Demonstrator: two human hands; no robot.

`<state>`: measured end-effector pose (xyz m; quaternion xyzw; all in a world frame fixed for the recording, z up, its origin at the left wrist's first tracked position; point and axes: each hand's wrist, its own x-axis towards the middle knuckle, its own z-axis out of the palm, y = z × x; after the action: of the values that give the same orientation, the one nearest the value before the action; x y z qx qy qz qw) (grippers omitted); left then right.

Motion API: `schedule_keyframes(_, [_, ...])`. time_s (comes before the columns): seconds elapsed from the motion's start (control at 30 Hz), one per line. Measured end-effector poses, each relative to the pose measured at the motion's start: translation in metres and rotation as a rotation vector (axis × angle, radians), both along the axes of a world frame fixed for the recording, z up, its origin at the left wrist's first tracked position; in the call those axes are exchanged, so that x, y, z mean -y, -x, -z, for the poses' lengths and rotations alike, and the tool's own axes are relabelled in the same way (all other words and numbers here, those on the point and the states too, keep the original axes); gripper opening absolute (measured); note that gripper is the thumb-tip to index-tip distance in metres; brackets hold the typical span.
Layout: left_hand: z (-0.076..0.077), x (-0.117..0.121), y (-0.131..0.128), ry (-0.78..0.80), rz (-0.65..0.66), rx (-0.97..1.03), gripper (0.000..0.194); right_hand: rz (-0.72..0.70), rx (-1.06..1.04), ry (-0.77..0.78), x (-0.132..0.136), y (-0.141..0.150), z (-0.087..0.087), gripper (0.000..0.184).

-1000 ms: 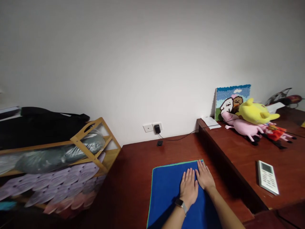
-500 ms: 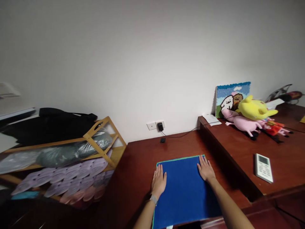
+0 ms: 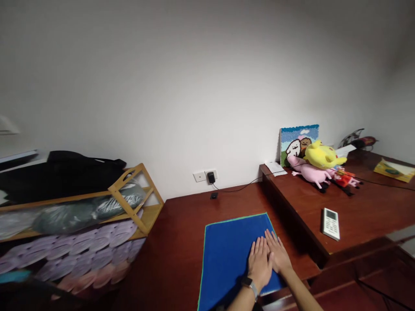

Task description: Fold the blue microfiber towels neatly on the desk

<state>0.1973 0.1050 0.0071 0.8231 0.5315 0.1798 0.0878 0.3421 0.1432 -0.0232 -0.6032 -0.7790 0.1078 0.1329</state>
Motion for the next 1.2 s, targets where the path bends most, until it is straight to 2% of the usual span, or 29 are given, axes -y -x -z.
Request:
schedule_keyframes(0.03, [0.004,0.001,-0.003,0.015,-0.024,0.001,0.066,-0.002,-0.004,-0.005,0.000,0.000,0.000,0.061])
schedule_keyframes(0.1, [0.008,0.004,0.012,0.013,-0.096,-0.002,0.067,0.031,-0.022,-0.006,0.000,0.001,-0.002,0.062])
schedule_keyframes(0.17, [0.009,0.010,0.047,-0.013,-0.190,-0.021,0.068,0.066,-0.037,-0.005,0.002,0.003,-0.005,0.063])
schedule_keyframes(0.33, [0.005,0.035,0.158,-0.048,-0.434,-0.104,0.071,0.096,-0.034,-0.007,0.004,0.007,-0.009,0.065])
schedule_keyframes(0.4, [0.004,0.045,0.187,-0.040,-0.489,-0.116,0.071,0.106,-0.017,-0.008,0.003,0.008,-0.012,0.066])
schedule_keyframes(0.47, [0.004,0.052,0.202,-0.016,-0.513,-0.117,0.071,0.108,0.006,0.001,0.002,0.009,-0.016,0.066])
schedule_keyframes(0.6, [0.002,0.056,0.204,0.012,-0.518,-0.108,0.070,0.127,0.045,0.029,0.012,0.009,-0.023,0.066])
schedule_keyframes(0.83, [0.003,0.053,0.204,-0.003,-0.512,-0.122,0.068,0.153,0.014,-0.040,0.057,0.002,-0.004,0.068])
schedule_keyframes(0.97, [-0.003,0.054,0.204,-0.053,-0.500,-0.148,0.065,0.153,-0.024,-0.040,0.064,0.002,-0.007,0.068])
schedule_keyframes(1.03, [-0.009,0.057,0.195,-0.117,-0.451,-0.161,0.062,0.152,-0.035,-0.028,0.064,0.003,-0.012,0.068])
schedule_keyframes(1.1, [-0.015,0.061,0.178,-0.172,-0.336,-0.165,0.059,0.153,-0.044,-0.024,0.063,0.004,-0.016,0.068])
schedule_keyframes(1.2, [-0.020,0.066,0.151,-0.173,-0.201,-0.162,0.058,0.147,-0.058,-0.019,0.064,0.004,-0.020,0.067])
